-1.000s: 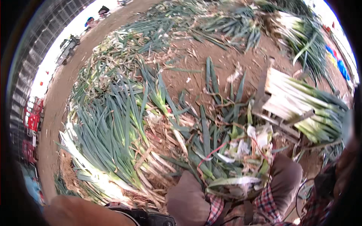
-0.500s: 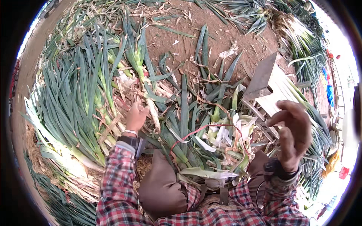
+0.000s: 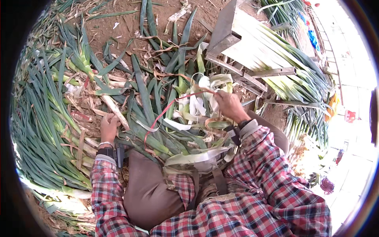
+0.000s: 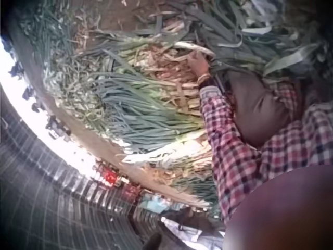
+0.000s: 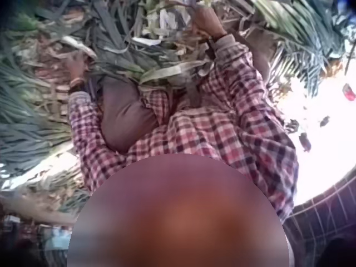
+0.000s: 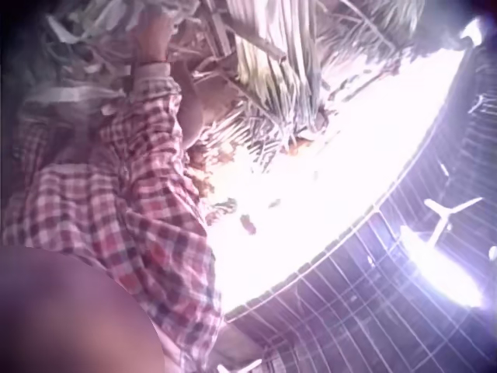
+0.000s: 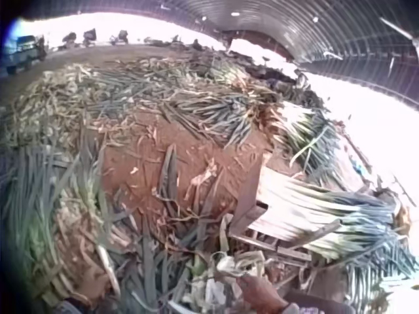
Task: Cleaning and peeling leeks by removing the outer layer and bundling them.
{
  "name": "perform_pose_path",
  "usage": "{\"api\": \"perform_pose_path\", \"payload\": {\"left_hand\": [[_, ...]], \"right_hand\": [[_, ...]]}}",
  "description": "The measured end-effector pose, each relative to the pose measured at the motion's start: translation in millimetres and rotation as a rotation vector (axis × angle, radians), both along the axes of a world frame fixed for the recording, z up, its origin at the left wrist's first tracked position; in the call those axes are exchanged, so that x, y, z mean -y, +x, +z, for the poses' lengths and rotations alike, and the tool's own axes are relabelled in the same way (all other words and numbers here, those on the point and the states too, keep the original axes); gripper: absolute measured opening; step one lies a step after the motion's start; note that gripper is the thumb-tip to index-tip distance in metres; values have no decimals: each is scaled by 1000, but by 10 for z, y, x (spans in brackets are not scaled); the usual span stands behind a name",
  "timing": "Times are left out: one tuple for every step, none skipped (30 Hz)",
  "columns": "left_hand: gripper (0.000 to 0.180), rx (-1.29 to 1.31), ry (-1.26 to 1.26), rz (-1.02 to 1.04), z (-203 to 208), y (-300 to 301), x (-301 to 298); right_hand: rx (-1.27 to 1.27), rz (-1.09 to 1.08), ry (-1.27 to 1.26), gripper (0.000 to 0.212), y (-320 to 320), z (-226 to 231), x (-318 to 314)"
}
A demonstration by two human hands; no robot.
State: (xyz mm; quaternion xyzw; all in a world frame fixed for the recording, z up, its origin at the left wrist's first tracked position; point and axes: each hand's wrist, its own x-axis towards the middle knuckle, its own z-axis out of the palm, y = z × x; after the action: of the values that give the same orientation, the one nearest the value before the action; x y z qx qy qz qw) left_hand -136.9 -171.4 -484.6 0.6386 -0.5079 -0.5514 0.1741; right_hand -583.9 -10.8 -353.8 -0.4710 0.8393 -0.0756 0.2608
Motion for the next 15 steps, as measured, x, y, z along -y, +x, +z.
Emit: {"api": "perform_pose_path", "payload": {"left_hand": [[26, -28, 25, -39, 266, -30, 16], [26, 2, -21, -142, 473, -85, 52], [26, 12, -28, -149, 690, -73, 54], [28, 55, -119, -224, 872, -41, 73], [30, 82, -224, -297, 1018, -95, 137], [40, 97, -258, -356, 999, 1, 233], [50, -37, -267, -385, 1234, -106, 215], [61, -176, -276, -415, 1551, -312, 161], [72, -309, -273, -470, 1829, -569, 87], [83, -437, -268, -529, 2178, -829, -24], [97, -482, -281, -610, 2533, -1067, -123], [102, -548, -378, -626, 2851, -1342, -223], [105, -660, -437, -669, 3218, -1584, -272], [109, -745, -524, -719, 3510, -1788, -242], [99, -770, -650, -786, 3801, -1964, -298]], "right_hand": [[-5, 24, -31, 29, 34, 374, 97], [-30, 40, -192, 27, -23, 700, 127], [46, 9, -307, 25, -135, 904, 155], [-48, 57, -460, 26, -142, 1158, 235], [59, 21, -434, 31, -243, 1471, 257], [346, -9, -557, 36, -282, 1690, 298], [473, -118, -611, 39, -213, 2094, 296], [602, -165, -749, 40, -165, 2380, 294], [790, -97, -875, 39, -227, 2640, 264], [840, -48, -979, 39, -193, 2924, 249], [785, -69, -1068, 37, 72, 3193, 291], [843, 41, -1026, 33, 199, 3470, 264], [881, 151, -994, 29, 274, 3730, 153], [956, 450, -993, 33, 190, 3900, 193], [1032, 743, -971, 38, 97, 3995, 235]]}}
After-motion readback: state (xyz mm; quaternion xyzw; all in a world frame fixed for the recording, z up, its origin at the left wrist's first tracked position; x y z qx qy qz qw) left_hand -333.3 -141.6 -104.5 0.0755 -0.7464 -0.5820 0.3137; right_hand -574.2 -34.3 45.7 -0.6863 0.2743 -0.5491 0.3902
